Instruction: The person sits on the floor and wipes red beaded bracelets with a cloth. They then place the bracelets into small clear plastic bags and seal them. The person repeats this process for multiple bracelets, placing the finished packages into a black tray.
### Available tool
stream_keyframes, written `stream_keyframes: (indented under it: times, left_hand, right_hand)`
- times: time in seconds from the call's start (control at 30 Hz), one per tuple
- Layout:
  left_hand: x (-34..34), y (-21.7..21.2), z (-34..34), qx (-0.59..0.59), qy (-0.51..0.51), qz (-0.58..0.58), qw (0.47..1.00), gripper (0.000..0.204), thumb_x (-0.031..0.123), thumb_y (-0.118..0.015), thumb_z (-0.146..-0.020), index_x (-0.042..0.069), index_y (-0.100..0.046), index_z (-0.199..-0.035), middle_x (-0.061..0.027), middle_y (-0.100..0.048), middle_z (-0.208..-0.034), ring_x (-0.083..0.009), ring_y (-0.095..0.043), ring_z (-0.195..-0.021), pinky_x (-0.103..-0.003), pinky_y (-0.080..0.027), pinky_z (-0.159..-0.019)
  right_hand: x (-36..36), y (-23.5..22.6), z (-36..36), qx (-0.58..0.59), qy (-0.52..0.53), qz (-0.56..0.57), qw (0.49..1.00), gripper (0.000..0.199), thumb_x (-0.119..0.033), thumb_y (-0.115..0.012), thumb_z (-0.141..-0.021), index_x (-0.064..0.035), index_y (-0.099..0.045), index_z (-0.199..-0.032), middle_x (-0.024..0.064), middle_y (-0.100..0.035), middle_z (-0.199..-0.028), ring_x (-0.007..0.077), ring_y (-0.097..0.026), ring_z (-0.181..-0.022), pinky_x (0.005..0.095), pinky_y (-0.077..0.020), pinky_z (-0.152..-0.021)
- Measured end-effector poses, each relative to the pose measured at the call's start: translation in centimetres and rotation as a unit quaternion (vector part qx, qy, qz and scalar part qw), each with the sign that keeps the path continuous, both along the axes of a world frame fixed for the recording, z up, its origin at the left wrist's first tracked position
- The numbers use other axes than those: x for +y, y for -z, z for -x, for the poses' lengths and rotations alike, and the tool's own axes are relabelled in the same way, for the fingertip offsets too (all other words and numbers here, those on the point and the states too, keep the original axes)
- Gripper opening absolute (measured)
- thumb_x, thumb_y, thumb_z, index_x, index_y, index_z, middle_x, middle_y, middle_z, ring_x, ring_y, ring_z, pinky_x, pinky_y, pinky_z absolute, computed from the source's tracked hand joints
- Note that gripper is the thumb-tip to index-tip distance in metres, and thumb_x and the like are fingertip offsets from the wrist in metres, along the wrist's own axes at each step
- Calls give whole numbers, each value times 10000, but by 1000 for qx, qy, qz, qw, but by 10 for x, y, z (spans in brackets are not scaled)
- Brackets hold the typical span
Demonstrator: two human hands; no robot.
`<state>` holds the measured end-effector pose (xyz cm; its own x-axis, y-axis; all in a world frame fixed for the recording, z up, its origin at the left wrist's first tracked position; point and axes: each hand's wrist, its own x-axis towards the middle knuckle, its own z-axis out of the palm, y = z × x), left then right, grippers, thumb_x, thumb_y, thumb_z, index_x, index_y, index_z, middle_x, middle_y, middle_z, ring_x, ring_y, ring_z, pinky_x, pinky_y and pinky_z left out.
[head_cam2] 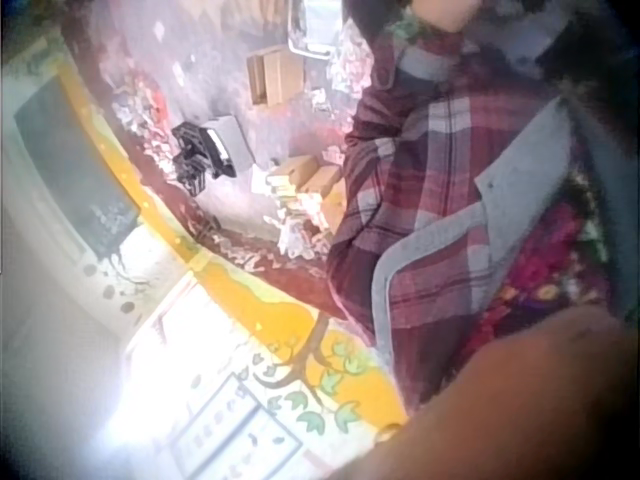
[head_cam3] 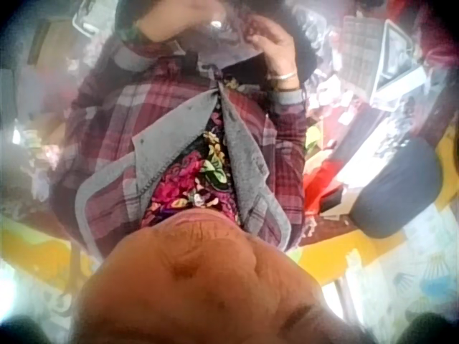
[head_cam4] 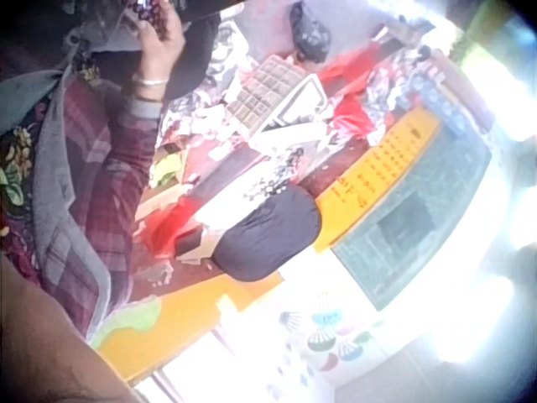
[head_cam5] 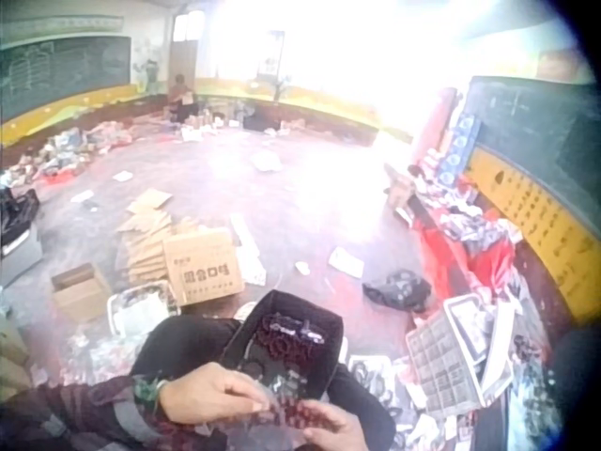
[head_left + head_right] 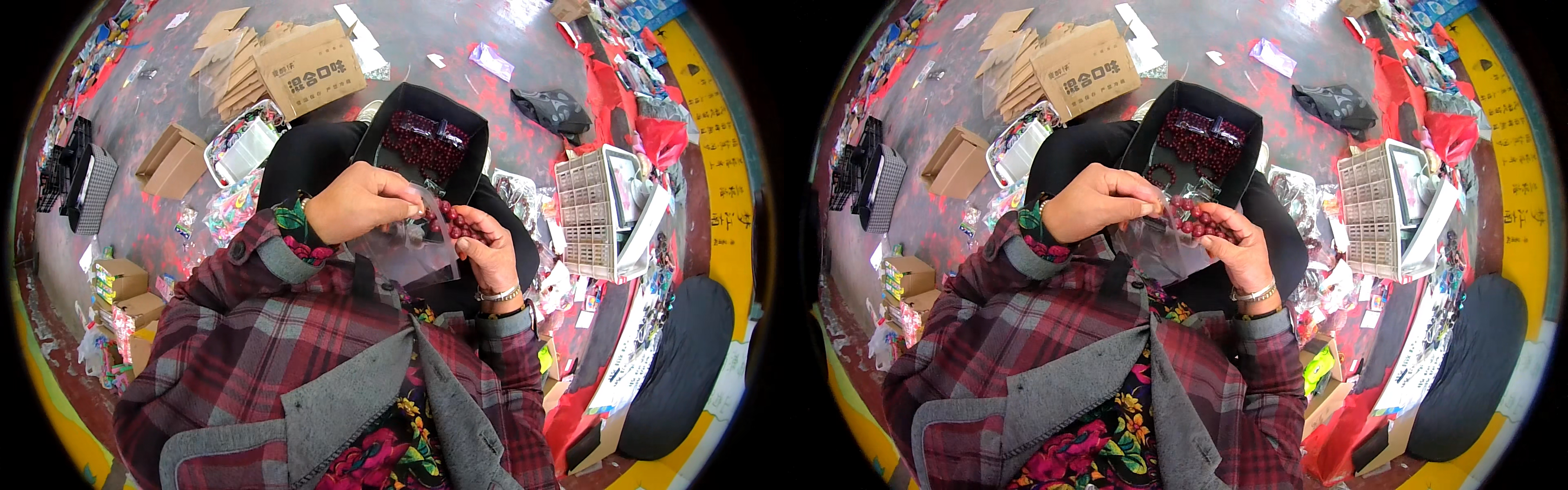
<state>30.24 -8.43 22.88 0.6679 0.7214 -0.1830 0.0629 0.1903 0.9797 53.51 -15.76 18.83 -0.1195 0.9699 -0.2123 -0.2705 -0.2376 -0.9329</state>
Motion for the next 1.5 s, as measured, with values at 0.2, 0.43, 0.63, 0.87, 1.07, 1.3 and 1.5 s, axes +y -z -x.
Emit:
stream_keyframes:
  times: [0.2,0.43,0.63,0.87,1.07,1.3,1.5]
  left_hand:
    - [-1,2,-5,-21,-60,23,998,157,115,-603,-803,-19,-650,-871,-30,-630,-766,-53,-543,-629,-200,-431,-534]
    - [4,3,-9,53,-92,-158,982,151,84,-589,-814,-28,-648,-896,-28,-637,-751,-46,-541,-628,-193,-431,-559]
    - [0,1,-17,77,-75,-150,983,153,61,-590,-789,-34,-644,-896,-37,-631,-735,-57,-548,-646,-205,-443,-588]
    - [-3,-5,-14,86,-86,-169,978,181,144,-571,-754,-8,-642,-822,-138,-605,-650,-204,-591,-576,-296,-454,-557]
    - [-5,-5,-14,72,-64,-147,984,171,105,-578,-809,-24,-651,-895,-35,-618,-697,-64,-543,-583,-209,-444,-529]
    - [-7,1,-18,30,-24,-85,996,178,125,-561,-830,-17,-652,-888,-31,-617,-713,-63,-534,-570,-199,-441,-502]
    - [-4,8,-15,9,-28,-2,1000,179,131,-551,-845,-16,-648,-879,-28,-610,-714,-59,-529,-557,-187,-430,-477]
  right_hand:
    - [4,-3,-7,-75,55,-33,995,348,58,-644,-725,-5,-601,-1064,4,-611,-835,24,-497,-618,151,-398,-534]
    - [9,-78,-30,-225,120,-197,947,370,57,-675,-694,9,-597,-1053,31,-623,-911,99,-562,-789,227,-459,-704]
    - [13,-127,-2,-445,-75,-369,813,382,25,-716,-619,-16,-617,-986,104,-613,-901,209,-594,-763,276,-465,-684]
    - [19,-125,6,-568,-145,-406,701,344,-8,-700,-650,-28,-610,-981,109,-577,-818,264,-585,-701,314,-477,-605]
    - [22,-129,10,-580,-196,-406,678,306,-38,-666,-668,-35,-591,-964,93,-558,-824,263,-573,-722,328,-471,-609]
    - [26,-112,30,-618,-249,-461,586,212,-82,-550,-690,-27,-576,-893,59,-512,-758,227,-540,-703,327,-466,-586]
    - [27,-109,41,-623,-269,-506,532,235,-109,-534,-666,-42,-584,-885,19,-516,-764,167,-522,-749,266,-440,-607]
